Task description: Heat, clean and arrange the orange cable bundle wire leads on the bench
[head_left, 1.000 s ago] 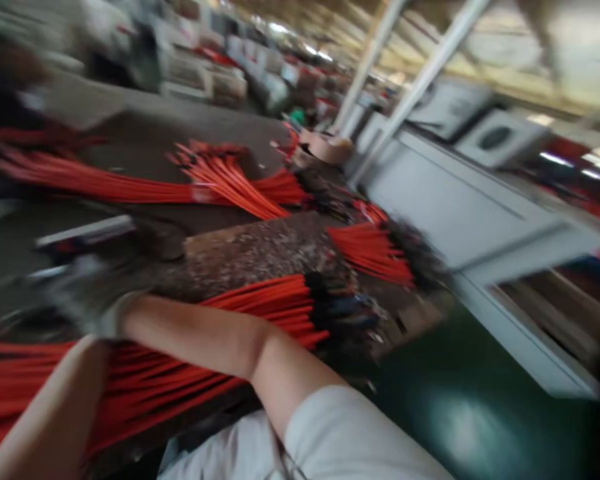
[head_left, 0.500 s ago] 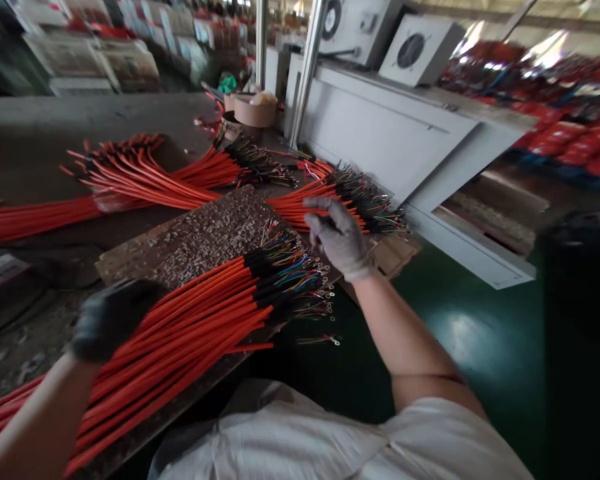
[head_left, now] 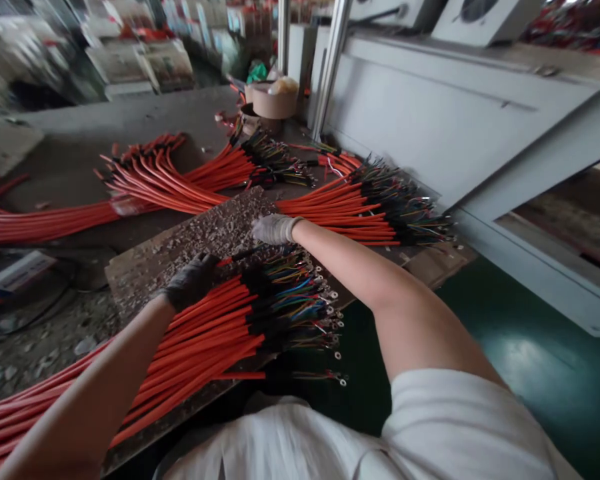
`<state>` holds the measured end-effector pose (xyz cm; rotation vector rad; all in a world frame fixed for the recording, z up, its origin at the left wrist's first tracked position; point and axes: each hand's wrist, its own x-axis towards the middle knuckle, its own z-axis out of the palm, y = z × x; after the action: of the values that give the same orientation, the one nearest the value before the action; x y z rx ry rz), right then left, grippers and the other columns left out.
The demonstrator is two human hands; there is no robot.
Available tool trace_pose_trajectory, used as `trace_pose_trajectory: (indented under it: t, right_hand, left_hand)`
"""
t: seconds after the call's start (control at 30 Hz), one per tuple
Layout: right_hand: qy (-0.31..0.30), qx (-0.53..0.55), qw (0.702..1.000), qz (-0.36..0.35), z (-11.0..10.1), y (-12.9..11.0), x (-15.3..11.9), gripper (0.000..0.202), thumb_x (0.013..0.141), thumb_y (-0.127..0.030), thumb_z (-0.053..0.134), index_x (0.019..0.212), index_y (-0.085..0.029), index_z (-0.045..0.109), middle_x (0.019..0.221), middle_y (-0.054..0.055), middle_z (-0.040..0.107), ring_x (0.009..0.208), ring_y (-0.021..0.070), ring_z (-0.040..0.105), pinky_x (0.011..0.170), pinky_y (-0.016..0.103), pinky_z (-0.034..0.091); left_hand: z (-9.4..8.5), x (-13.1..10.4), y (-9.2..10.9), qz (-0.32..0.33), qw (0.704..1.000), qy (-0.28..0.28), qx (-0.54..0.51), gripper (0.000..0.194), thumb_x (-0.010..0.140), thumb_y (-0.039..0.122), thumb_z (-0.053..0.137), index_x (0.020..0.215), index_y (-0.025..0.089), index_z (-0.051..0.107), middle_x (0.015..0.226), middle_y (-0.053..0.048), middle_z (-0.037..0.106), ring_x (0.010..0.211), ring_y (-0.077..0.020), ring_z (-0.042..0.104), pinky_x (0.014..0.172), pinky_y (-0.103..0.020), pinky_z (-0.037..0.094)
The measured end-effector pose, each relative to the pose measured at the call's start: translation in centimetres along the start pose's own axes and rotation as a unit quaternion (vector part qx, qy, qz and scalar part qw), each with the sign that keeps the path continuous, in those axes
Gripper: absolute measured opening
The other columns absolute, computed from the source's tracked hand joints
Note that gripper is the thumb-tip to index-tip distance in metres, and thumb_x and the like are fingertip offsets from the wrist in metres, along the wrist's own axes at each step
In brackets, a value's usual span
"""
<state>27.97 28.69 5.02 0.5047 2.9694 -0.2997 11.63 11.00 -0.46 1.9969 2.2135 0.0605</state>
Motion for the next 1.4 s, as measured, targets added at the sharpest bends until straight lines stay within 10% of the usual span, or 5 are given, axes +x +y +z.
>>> trace_pose_trajectory:
  t: [0.37, 0.67, 0.9, 1.03, 1.4]
  right_hand:
    - [-0.014, -0.100, 0.995, 0.012, -0.5, -0.3, -1.4, 0.033, 0.095, -0.020, 0.046, 0.125, -0.013, 0.055, 0.105, 0.017, 0.071, 0.096, 0.0293, 0.068, 0.079, 0.038, 0.049]
    - [-0.086, -0.107, 0.987, 0.087, -0.1, -0.7, 1.0, 0.032, 0.093, -0.012, 0.041, 0.111, -0.009, 0.068, 0.098, 0.021, 0.073, 0.094, 0.0291, 0.069, 0.077, 0.037, 0.049]
    - [-0.040, -0.034, 0.999, 0.006, -2.0, 0.1, 1.0, 0.033, 0.097, -0.032, 0.048, 0.119, -0.015, 0.066, 0.114, 0.010, 0.069, 0.103, 0.0208, 0.063, 0.088, 0.030, 0.045]
    - [0.062, -0.141, 0.987, -0.037, 0.4, -2.8, 1.6, 0.039, 0.098, -0.036, 0.043, 0.129, -0.013, 0.052, 0.128, 0.017, 0.059, 0.116, 0.0281, 0.055, 0.102, 0.045, 0.038]
    - [-0.032, -0.254, 0.966, -0.038, 2.2, -3.5, 2.0, 0.033, 0.100, -0.024, 0.025, 0.112, -0.014, 0.054, 0.104, 0.017, 0.066, 0.096, 0.0268, 0.062, 0.085, 0.040, 0.044]
  left_hand:
    - [0.5, 1.5, -1.0, -0.021, 0.971, 0.071, -0.226, 0.041, 0.087, 0.040, 0.039, 0.104, 0.013, 0.066, 0.077, -0.006, 0.067, 0.063, -0.0165, 0.057, 0.061, -0.025, 0.043]
    - [1.4, 1.8, 0.8, -0.083, 0.993, 0.084, -0.028, 0.035, 0.095, 0.031, 0.039, 0.113, 0.017, 0.065, 0.094, -0.013, 0.068, 0.077, -0.0241, 0.065, 0.063, -0.030, 0.045]
    - [3.3, 2.6, -1.4, -0.021, 0.949, 0.210, -0.233, 0.034, 0.091, 0.034, 0.043, 0.102, 0.015, 0.069, 0.085, -0.008, 0.072, 0.073, -0.0195, 0.065, 0.065, -0.027, 0.047]
    - [3.8, 2.9, -1.4, 0.002, 0.944, 0.208, -0.256, 0.035, 0.090, 0.035, 0.043, 0.099, 0.013, 0.069, 0.085, -0.009, 0.071, 0.073, -0.0197, 0.065, 0.067, -0.028, 0.048]
    - [3.7, 2.4, -1.0, -0.031, 0.943, 0.164, -0.289, 0.034, 0.087, 0.028, 0.047, 0.112, 0.017, 0.067, 0.099, -0.006, 0.073, 0.088, -0.0190, 0.068, 0.079, -0.027, 0.050]
